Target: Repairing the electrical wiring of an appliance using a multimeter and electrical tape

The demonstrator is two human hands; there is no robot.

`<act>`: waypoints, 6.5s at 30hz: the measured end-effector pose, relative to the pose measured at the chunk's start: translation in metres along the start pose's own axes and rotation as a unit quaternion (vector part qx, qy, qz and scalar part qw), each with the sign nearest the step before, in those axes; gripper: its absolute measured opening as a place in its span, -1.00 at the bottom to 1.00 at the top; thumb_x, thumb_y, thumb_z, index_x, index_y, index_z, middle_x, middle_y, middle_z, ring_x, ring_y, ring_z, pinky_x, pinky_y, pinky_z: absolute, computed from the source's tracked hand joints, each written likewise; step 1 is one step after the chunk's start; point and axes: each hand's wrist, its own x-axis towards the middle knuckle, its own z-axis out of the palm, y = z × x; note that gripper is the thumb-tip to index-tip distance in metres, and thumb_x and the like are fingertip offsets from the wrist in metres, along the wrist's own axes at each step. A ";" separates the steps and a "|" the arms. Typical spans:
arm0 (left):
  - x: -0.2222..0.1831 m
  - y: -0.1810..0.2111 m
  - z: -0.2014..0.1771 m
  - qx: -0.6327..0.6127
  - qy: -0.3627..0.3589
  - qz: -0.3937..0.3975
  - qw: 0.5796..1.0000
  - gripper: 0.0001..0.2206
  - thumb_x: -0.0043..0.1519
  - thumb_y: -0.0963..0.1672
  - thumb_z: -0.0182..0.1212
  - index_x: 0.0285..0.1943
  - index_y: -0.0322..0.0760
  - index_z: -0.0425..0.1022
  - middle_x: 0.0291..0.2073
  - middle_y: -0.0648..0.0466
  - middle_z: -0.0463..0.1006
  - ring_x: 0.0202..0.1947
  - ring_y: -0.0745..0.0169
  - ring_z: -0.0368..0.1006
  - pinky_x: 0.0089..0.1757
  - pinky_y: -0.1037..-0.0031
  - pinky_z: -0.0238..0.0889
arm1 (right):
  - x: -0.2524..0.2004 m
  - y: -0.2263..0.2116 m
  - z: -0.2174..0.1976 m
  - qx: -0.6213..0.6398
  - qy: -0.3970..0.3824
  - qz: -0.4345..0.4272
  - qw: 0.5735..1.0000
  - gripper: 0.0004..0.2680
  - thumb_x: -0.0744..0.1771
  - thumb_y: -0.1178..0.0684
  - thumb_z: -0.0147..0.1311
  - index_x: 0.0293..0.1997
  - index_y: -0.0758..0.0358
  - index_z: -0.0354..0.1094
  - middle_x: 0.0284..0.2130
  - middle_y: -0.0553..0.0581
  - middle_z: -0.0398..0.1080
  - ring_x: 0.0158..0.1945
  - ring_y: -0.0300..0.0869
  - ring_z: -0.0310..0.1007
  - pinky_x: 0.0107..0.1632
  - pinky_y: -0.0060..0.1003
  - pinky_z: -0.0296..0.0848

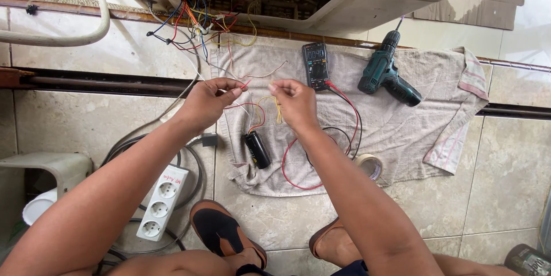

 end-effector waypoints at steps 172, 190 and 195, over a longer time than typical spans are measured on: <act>-0.015 -0.025 0.027 0.185 -0.139 -0.041 0.972 -0.87 0.24 -0.07 0.34 -0.11 -0.13 0.65 -0.42 0.13 0.68 -0.31 0.33 0.52 -0.19 0.48 0.33 | -0.051 0.180 -0.107 0.108 -0.146 0.281 0.942 -0.90 0.37 0.10 -0.08 -0.05 0.14 0.30 -0.39 0.34 0.54 -0.62 -0.27 0.37 -0.70 -0.62 0.04; -0.017 -0.020 0.032 0.209 -0.093 0.085 0.970 -0.90 0.24 -0.08 0.35 -0.13 -0.07 0.65 -0.45 0.15 0.67 -0.37 0.34 0.50 -0.19 0.45 0.31 | -0.045 0.155 -0.061 0.123 -0.151 0.220 0.956 -0.87 0.38 0.08 -0.05 0.01 0.14 0.33 -0.37 0.28 0.53 -0.58 -0.29 0.36 -0.67 -0.61 0.09; -0.014 -0.025 0.033 0.214 -0.077 0.082 0.970 -0.90 0.22 -0.05 0.38 -0.14 -0.01 0.65 -0.47 0.19 0.67 -0.39 0.37 0.49 -0.23 0.51 0.27 | -0.045 0.149 -0.059 0.127 -0.157 0.218 0.955 -0.88 0.39 0.08 -0.07 0.01 0.14 0.32 -0.37 0.27 0.52 -0.58 -0.31 0.35 -0.66 -0.62 0.09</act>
